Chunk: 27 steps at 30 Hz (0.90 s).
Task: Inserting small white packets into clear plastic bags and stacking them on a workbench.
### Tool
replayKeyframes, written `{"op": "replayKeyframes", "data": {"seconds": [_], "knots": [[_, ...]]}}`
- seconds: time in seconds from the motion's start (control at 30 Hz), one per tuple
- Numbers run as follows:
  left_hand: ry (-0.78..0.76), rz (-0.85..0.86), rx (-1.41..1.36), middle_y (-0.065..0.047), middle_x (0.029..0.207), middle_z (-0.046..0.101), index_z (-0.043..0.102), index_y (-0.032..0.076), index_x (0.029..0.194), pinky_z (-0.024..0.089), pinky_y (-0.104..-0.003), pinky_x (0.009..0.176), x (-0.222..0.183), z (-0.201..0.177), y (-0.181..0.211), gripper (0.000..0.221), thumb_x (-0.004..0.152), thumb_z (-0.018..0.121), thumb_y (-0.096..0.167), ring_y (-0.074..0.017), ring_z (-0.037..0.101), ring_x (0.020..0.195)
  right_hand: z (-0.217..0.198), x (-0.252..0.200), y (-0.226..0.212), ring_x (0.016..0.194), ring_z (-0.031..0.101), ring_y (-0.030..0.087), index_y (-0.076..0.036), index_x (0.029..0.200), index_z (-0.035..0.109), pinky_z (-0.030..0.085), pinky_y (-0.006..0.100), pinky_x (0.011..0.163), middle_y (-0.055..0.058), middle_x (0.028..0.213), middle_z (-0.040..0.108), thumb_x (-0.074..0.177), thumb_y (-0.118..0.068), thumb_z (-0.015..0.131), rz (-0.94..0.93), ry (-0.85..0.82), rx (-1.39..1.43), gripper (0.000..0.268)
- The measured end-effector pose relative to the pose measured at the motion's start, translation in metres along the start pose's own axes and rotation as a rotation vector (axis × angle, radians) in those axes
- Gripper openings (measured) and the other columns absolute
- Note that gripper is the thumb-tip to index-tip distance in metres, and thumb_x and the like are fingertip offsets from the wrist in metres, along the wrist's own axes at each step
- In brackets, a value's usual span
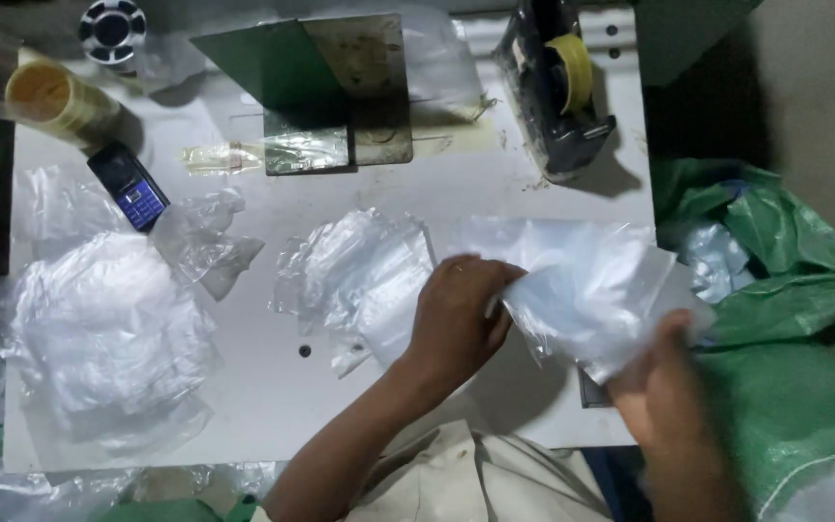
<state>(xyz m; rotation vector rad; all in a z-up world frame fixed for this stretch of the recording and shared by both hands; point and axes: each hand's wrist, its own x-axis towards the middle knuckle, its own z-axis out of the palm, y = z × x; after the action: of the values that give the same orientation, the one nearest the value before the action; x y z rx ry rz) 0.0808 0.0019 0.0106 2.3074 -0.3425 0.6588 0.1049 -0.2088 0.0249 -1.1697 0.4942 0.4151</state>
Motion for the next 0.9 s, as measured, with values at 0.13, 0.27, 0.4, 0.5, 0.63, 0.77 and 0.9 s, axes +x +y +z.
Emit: {"op": "replayKeyframes", "data": {"seconds": [0.13, 0.27, 0.4, 0.5, 0.63, 0.77, 0.9], "knots": [[-0.223, -0.770, -0.812, -0.001, 0.087, 0.074, 0.071, 0.009, 0.099, 0.052, -0.030, 0.067, 0.008, -0.020, 0.013, 0.020, 0.089, 0.069, 0.026, -0.0135, 0.067, 0.077, -0.042, 0.027, 0.004, 0.126, 0.054, 0.032, -0.016, 0.151, 0.046, 0.043, 0.049, 0.098, 0.012, 0.143, 0.055, 0.054, -0.081, 0.064, -0.025, -0.215, 0.117, 0.118], [-0.388, -1.152, -1.174, 0.000, 0.076, 0.067, 0.064, 0.011, 0.085, 0.052, -0.027, 0.062, -0.016, -0.005, 0.000, 0.020, 0.093, 0.073, 0.026, -0.0133, 0.064, 0.066, 0.018, 0.009, -0.008, 0.139, 0.047, 0.031, -0.011, 0.158, 0.040, 0.036, 0.049, 0.116, 0.015, 0.150, 0.052, 0.068, -0.050, 0.045, 0.350, -0.128, 0.024, 0.098], [-0.308, -1.231, -0.749, -0.005, 0.065, 0.046, 0.048, 0.007, 0.075, 0.028, -0.032, 0.055, -0.041, 0.008, -0.011, 0.052, 0.084, 0.083, 0.045, -0.0183, 0.045, 0.063, 0.040, -0.003, -0.002, 0.058, 0.059, 0.012, -0.013, 0.080, 0.059, 0.048, 0.028, 0.079, -0.002, 0.050, 0.050, 0.097, -0.026, 0.076, 0.158, -0.196, -0.043, 0.027], [-0.393, -1.176, -0.588, -0.019, 0.082, 0.051, 0.056, -0.002, 0.087, 0.036, -0.040, 0.064, -0.031, -0.016, 0.008, 0.080, 0.077, 0.069, 0.077, -0.0285, 0.050, 0.075, 0.025, 0.005, 0.012, 0.100, 0.068, 0.020, -0.005, 0.112, 0.068, 0.051, 0.040, 0.097, 0.006, 0.104, 0.074, 0.092, -0.008, 0.073, 0.028, -0.287, -0.198, 0.021], [-0.207, -0.629, -0.424, -0.013, 0.081, 0.067, 0.069, 0.009, 0.091, 0.052, -0.038, 0.067, -0.052, -0.042, 0.016, 0.030, 0.093, 0.070, 0.039, -0.0283, 0.065, 0.072, -0.008, 0.006, 0.028, 0.121, 0.061, 0.033, 0.001, 0.139, 0.050, 0.049, 0.048, 0.104, 0.019, 0.129, 0.063, 0.083, -0.013, 0.074, -0.057, -0.516, -0.091, 0.062], [-0.451, -0.369, -0.288, -0.010, 0.117, 0.073, 0.069, 0.011, 0.113, 0.052, -0.041, 0.096, -0.102, -0.058, 0.032, 0.019, 0.096, 0.067, 0.018, -0.0253, 0.066, 0.105, -0.014, -0.025, 0.031, 0.130, 0.053, 0.047, 0.002, 0.156, 0.039, 0.041, 0.063, 0.112, 0.030, 0.143, 0.056, 0.068, 0.001, 0.053, 0.383, -0.179, -0.165, 0.089], [-0.904, -0.681, -0.597, -0.011, 0.098, 0.065, 0.058, 0.010, 0.105, 0.050, -0.040, 0.072, -0.141, -0.071, 0.044, 0.046, 0.099, 0.052, 0.056, -0.0257, 0.063, 0.084, -0.042, -0.019, 0.056, 0.105, 0.070, 0.036, 0.008, 0.134, 0.062, 0.055, 0.047, 0.097, 0.030, 0.118, 0.078, 0.078, 0.014, 0.071, 0.603, -0.313, -0.412, 0.057]]}}
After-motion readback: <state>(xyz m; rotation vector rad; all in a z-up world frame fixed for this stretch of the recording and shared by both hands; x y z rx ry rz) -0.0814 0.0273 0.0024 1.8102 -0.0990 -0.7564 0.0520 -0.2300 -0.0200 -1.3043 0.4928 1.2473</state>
